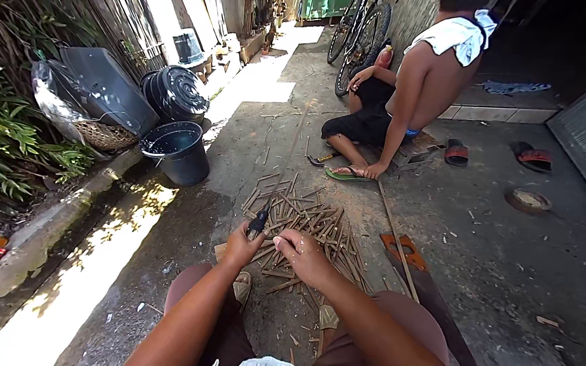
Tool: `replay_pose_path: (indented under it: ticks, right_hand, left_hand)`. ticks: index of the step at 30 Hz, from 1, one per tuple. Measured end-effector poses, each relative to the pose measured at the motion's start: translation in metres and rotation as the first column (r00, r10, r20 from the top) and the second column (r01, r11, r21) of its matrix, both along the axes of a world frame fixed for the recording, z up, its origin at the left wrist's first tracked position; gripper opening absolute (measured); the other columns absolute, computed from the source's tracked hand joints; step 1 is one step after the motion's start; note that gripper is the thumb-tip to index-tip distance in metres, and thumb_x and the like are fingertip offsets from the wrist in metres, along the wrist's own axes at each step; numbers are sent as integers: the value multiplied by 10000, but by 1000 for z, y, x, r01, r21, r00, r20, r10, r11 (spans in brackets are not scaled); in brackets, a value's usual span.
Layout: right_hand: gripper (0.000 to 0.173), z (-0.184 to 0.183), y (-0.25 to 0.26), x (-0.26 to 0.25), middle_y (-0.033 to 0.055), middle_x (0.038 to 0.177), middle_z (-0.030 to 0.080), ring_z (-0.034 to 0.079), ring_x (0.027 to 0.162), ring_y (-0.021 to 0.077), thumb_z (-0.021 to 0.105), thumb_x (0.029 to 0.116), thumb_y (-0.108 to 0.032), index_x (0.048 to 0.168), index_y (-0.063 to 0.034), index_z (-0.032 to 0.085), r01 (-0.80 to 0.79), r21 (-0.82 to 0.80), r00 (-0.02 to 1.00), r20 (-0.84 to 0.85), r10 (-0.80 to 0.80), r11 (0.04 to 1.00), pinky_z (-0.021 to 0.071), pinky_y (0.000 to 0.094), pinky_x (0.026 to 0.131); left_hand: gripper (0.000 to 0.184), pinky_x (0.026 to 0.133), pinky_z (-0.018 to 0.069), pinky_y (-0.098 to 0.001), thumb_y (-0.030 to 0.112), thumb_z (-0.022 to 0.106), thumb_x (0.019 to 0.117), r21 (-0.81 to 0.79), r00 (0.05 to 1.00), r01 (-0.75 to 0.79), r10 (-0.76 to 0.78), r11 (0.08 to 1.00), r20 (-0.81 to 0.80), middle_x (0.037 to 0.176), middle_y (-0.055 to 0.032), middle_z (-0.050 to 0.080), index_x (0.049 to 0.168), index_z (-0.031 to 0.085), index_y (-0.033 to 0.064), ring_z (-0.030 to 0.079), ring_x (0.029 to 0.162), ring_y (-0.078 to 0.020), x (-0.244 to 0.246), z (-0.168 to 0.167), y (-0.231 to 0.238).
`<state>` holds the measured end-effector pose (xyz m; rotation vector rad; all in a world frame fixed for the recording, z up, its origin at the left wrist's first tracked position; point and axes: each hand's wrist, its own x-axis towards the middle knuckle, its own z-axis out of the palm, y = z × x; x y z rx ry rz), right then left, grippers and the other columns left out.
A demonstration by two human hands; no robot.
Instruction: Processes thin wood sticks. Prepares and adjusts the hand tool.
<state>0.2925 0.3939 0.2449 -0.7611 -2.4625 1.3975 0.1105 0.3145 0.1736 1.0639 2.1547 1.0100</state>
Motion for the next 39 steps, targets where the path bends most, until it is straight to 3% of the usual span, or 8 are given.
replay_pose_path:
  ticks: [3, 6, 13, 15, 19, 26, 32, 39]
  right_hand:
    - [373, 12, 9, -19, 218, 1128, 676, 658, 1100, 313, 419, 1122, -235, 1158, 55, 651, -94, 177, 976, 212, 55, 980, 495, 466, 994]
    - [378, 4, 25, -43, 218, 1254, 671, 614, 1253, 346, 419, 1121, -228, 1209, 47, 663, -259, 383, 937, 321, 135, 886, 446, 510, 1082]
    - [321, 23, 50, -76, 152, 1118, 719, 622, 1171, 326, 502, 1094, -249, 1109, -20, 728, -625, 573, 780, 491, 389, 530, 422, 525, 1020]
    - [320, 31, 43, -69, 155, 1124, 716, 624, 1179, 326, 508, 1093, -251, 1114, -17, 725, -608, 614, 794, 475, 379, 504, 431, 520, 1021]
    - [310, 30, 20, -34, 167, 1012, 725, 673, 1050, 339, 535, 1076, -223, 1027, 20, 721, -432, 702, 897, 273, 347, 566, 494, 492, 938]
    - [371, -14, 61, -2, 206, 1184, 713, 652, 1181, 365, 498, 1101, -262, 1163, 33, 714, -181, 465, 967, 247, 69, 867, 469, 529, 1053]
    - [282, -58, 76, -56, 190, 1088, 746, 710, 1077, 345, 578, 1051, -209, 1088, 10, 752, -3, 486, 996, -76, 46, 874, 535, 537, 993]
    - [179, -57, 50, -108, 157, 968, 725, 694, 895, 147, 618, 998, -66, 1005, 80, 722, 171, 233, 662, -746, 64, 957, 575, 300, 864]
  left_hand:
    - [431, 884, 528, -546, 354, 685, 980, -151, 975, 149, -171, 977, -144, 1032, -201, 687, 1209, 623, -6, 679, 954, -329, 17, 5, 1]
    - [428, 889, 532, -548, 363, 659, 997, -210, 963, 173, -210, 962, -168, 1029, -192, 688, 1228, 601, 7, 687, 969, -329, 21, 9, 0]
    - [470, 931, 523, -513, 398, 608, 1029, -126, 949, 257, -275, 958, -156, 1072, -206, 692, 1249, 614, -17, 686, 1011, -307, 9, 11, -9]
    - [415, 840, 538, -463, 349, 564, 1061, -111, 976, 210, -215, 971, -32, 1000, -172, 669, 1261, 599, -13, 666, 874, -255, 7, 15, -10]
    - [414, 492, 491, -256, 356, 310, 1141, 112, 919, 51, -90, 992, 385, 665, -4, 530, 1124, 551, 20, 515, 480, -97, -3, 8, -15]
    - [550, 481, 500, -204, 428, 79, 1074, 371, 695, 119, -344, 921, 632, 667, 22, 566, 1145, 474, 51, 545, 493, -78, -1, 11, -37]
    - [589, 500, 510, -218, 384, 98, 1046, 378, 609, 425, -569, 822, 552, 669, 50, 621, 1010, 606, 90, 572, 515, -54, 19, 0, -30]
    - [549, 488, 494, -195, 432, 134, 1028, 471, 450, 496, -680, 729, 578, 663, 71, 638, 923, 605, 171, 580, 513, -30, 29, -7, -23]
